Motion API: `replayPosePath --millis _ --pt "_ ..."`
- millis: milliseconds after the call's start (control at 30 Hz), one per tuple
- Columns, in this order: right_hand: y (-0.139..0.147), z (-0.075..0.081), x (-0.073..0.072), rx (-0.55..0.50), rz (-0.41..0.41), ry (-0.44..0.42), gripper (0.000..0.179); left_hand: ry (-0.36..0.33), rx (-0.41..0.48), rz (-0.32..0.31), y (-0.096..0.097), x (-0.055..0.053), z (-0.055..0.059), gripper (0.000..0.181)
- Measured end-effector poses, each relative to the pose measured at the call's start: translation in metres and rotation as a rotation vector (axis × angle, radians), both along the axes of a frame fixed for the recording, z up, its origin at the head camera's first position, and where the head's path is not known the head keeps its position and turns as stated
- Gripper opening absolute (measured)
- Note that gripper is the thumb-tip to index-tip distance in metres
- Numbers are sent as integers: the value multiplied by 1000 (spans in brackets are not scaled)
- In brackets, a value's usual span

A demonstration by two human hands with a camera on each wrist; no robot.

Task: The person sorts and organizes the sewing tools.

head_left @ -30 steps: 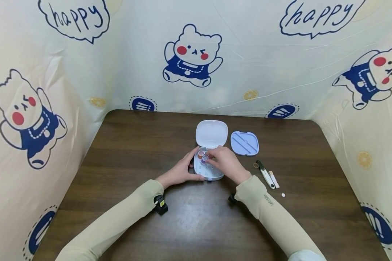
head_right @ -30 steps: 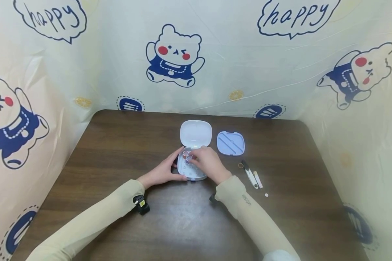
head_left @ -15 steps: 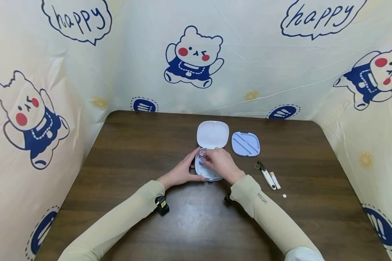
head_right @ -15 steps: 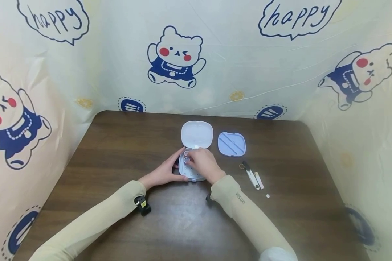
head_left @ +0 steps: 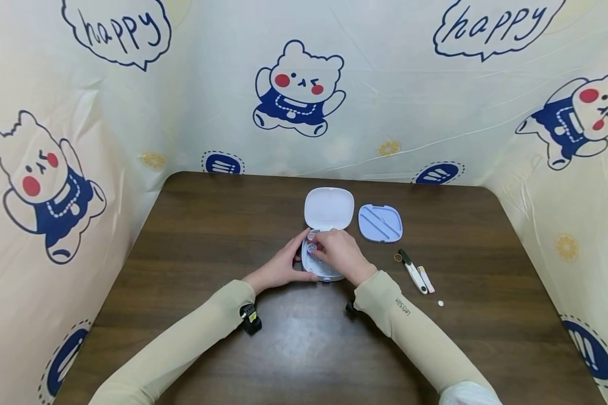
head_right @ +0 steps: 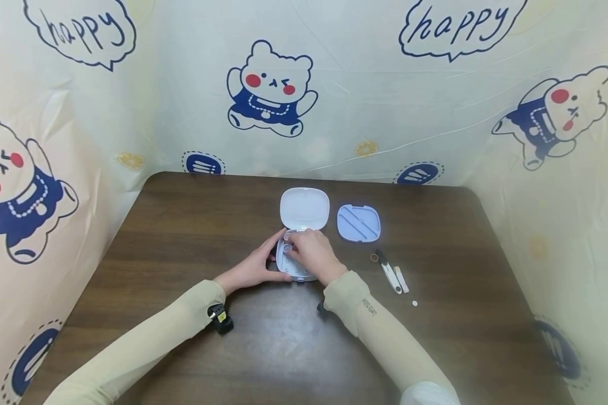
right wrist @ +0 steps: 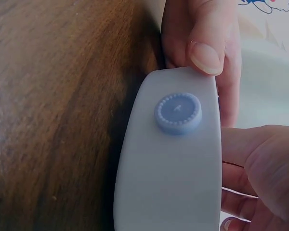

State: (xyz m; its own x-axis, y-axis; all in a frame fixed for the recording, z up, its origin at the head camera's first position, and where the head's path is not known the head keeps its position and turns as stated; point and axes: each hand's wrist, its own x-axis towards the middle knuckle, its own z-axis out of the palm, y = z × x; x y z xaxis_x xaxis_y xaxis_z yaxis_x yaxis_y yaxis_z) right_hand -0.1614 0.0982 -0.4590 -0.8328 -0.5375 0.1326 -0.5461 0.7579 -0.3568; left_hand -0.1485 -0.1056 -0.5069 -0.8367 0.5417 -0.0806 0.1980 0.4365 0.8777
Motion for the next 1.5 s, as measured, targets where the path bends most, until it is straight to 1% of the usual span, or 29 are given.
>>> replayPosePath --millis 100,267,400,633,733,967,1167,1367,1500 --pt "0 -1 1 -3 8 6 20 1 -3 -1 0 1 1 115" --pt "1 -1 3 -14 3 -7 20 -4 -10 -7 0 2 2 115" --pt "2 1 4 -23 0 -11 19 -11 -5 -6 0 2 3 116" --pt "4 7 0 -25 -34 -16 20 -8 -10 -2 -1 1 7 116" --pt "5 9 -1 -19 -35 -21 19 -10 -17 -1 -1 1 7 117" --pt "5 5 -1 -9 -1 -8 16 -16 -11 -7 -1 1 6 116" --pt "7 6 0 -14 -7 -31 15 -16 -5 -4 0 1 3 116" --pt "14 11 3 -33 -29 -57 17 -16 -8 -2 0 1 4 116" --pt "23 13 7 -61 -43 -54 18 -20 -18 2 0 2 5 117"
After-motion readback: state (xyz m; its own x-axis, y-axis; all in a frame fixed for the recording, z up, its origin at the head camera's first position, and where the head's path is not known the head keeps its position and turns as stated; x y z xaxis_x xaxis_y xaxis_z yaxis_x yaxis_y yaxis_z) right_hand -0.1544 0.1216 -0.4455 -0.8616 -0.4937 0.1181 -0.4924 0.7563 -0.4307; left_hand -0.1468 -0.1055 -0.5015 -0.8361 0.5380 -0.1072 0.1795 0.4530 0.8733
